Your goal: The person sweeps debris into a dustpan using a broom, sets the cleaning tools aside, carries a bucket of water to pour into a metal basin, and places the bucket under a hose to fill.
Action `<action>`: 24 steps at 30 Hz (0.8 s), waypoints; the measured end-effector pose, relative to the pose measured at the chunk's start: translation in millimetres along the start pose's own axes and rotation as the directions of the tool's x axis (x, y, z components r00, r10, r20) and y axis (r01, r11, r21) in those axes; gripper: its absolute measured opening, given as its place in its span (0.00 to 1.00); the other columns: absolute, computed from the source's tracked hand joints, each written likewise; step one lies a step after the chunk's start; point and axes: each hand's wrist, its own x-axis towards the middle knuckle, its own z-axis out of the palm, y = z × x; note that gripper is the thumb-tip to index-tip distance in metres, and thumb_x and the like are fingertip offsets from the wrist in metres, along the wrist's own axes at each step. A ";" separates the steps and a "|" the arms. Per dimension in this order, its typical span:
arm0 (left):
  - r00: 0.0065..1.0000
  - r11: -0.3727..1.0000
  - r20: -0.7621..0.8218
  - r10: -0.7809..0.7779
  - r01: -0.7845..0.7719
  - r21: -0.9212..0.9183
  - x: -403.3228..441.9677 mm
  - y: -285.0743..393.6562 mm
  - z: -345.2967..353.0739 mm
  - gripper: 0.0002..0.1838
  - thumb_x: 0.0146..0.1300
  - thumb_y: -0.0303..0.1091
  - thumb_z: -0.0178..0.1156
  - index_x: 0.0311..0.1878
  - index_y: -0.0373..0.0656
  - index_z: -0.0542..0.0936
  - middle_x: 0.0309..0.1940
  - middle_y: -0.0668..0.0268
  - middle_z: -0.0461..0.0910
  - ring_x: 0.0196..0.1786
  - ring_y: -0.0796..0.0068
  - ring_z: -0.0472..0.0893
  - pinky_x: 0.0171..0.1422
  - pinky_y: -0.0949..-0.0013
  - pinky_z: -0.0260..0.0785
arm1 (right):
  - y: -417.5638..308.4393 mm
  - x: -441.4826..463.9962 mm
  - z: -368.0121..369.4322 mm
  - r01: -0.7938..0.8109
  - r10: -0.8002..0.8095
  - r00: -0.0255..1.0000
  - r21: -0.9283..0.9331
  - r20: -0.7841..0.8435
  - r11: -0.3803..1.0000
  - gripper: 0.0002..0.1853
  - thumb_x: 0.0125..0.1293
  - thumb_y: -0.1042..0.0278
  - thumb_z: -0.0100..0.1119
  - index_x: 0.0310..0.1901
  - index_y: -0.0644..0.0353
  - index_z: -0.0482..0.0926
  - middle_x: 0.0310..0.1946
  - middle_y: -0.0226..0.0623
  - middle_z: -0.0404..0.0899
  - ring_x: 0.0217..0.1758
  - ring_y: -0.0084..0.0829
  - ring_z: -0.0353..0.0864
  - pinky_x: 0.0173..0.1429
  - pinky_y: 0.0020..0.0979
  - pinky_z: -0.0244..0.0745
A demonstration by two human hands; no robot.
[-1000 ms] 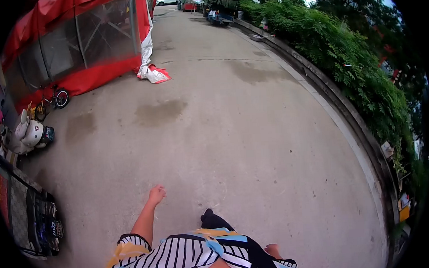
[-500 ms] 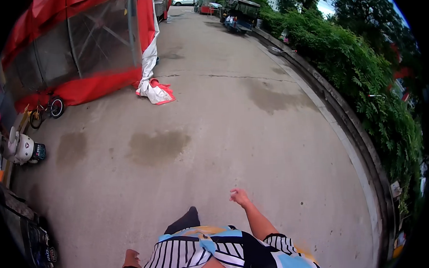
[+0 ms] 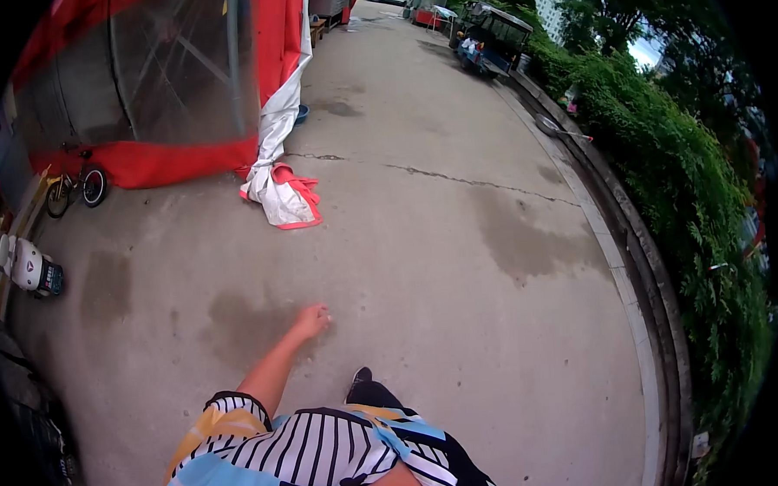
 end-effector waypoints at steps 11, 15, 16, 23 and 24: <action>0.586 0.610 -0.206 -0.784 0.667 -0.427 129.3 -112.3 -149.3 0.10 0.53 0.37 0.53 0.25 0.42 0.79 0.15 0.64 0.76 0.19 0.69 0.77 0.21 0.69 0.68 | -724.2 72.8 393.0 0.839 -0.611 0.509 -0.192 0.606 0.509 0.07 0.56 0.73 0.48 0.32 0.67 0.73 0.16 0.37 0.73 0.14 0.24 0.71 0.19 0.24 0.67; 0.308 0.349 -0.165 -0.937 0.850 -0.394 248.4 -36.1 -195.0 0.06 0.50 0.27 0.54 0.32 0.42 0.78 0.17 0.63 0.75 0.18 0.71 0.75 0.18 0.67 0.68 | -881.2 48.0 477.7 0.620 -0.519 0.522 0.117 0.677 0.776 0.13 0.59 0.71 0.47 0.44 0.66 0.68 0.28 0.41 0.77 0.22 0.24 0.74 0.28 0.24 0.72; 0.336 0.374 -0.165 -0.927 0.851 -0.368 299.9 -12.4 -204.5 0.08 0.50 0.24 0.54 0.34 0.42 0.78 0.18 0.63 0.75 0.18 0.72 0.75 0.17 0.67 0.67 | -921.2 42.5 486.0 0.626 -0.509 0.498 0.116 0.702 0.771 0.14 0.59 0.70 0.47 0.46 0.65 0.67 0.32 0.42 0.76 0.23 0.25 0.74 0.30 0.24 0.73; 0.971 0.906 -0.238 -0.031 0.128 0.404 785.9 232.4 -330.3 0.17 0.44 0.40 0.59 0.34 0.37 0.77 0.32 0.51 0.76 0.38 0.54 0.76 0.42 0.59 0.68 | -1231.1 -109.1 484.6 0.517 -0.776 -0.094 0.697 0.623 0.497 0.22 0.62 0.61 0.46 0.53 0.65 0.61 0.58 0.53 0.56 0.27 0.27 0.71 0.35 0.26 0.70; 0.981 0.923 -0.189 -0.047 0.115 0.367 858.1 265.2 -343.1 0.19 0.45 0.40 0.59 0.38 0.38 0.76 0.34 0.51 0.76 0.41 0.55 0.76 0.45 0.60 0.67 | -1269.8 -130.0 482.1 0.480 -0.808 -0.244 0.791 0.536 0.380 0.23 0.61 0.60 0.47 0.53 0.66 0.60 0.60 0.54 0.53 0.25 0.27 0.70 0.31 0.26 0.69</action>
